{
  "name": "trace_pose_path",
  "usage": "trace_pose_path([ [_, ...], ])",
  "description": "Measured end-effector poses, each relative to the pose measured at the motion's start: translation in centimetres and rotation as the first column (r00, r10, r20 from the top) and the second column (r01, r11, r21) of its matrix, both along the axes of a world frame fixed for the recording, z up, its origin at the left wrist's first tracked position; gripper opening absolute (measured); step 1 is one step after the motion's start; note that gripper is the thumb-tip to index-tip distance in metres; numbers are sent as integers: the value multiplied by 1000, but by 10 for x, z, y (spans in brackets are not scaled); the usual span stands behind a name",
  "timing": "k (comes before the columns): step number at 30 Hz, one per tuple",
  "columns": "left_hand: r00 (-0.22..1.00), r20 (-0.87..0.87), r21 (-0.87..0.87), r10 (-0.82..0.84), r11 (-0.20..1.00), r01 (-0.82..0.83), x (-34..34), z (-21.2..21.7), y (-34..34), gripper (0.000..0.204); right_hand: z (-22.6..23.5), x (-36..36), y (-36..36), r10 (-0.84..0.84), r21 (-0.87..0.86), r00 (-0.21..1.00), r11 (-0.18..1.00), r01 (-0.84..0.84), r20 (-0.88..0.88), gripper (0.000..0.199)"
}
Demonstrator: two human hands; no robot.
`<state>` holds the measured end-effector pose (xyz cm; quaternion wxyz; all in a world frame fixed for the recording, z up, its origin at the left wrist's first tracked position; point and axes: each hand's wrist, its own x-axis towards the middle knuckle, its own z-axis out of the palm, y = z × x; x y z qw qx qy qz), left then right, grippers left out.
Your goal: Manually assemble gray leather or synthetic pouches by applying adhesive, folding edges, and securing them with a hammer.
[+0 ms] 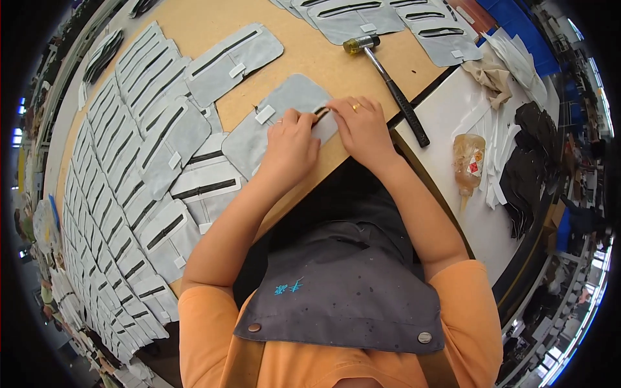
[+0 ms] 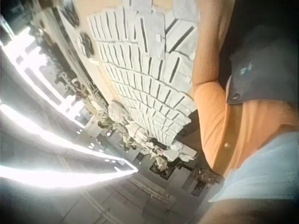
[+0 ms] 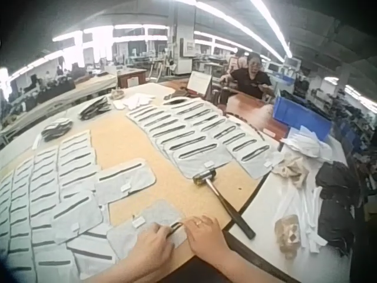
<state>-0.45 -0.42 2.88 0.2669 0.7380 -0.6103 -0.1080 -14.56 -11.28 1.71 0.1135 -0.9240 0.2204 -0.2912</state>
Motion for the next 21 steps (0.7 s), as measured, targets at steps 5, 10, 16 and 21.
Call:
trace_pose_path([
  [5,971,-221,15,-89,995,94,-9,1,-1,20,11,-32,14,-1,289,999,957,-14,50,22],
  [10,980,-105,-51,-168,985,164,-6,-4,0,21,12,-38,6,65,428,997,900,-75,38,24],
  [16,955,83,-153,-284,944,294,-10,-7,5,31,13,-44,1,141,366,990,922,-126,-14,16],
  [21,938,194,-155,-288,935,319,-12,-12,7,37,13,-45,7,120,238,991,966,-101,-63,13],
])
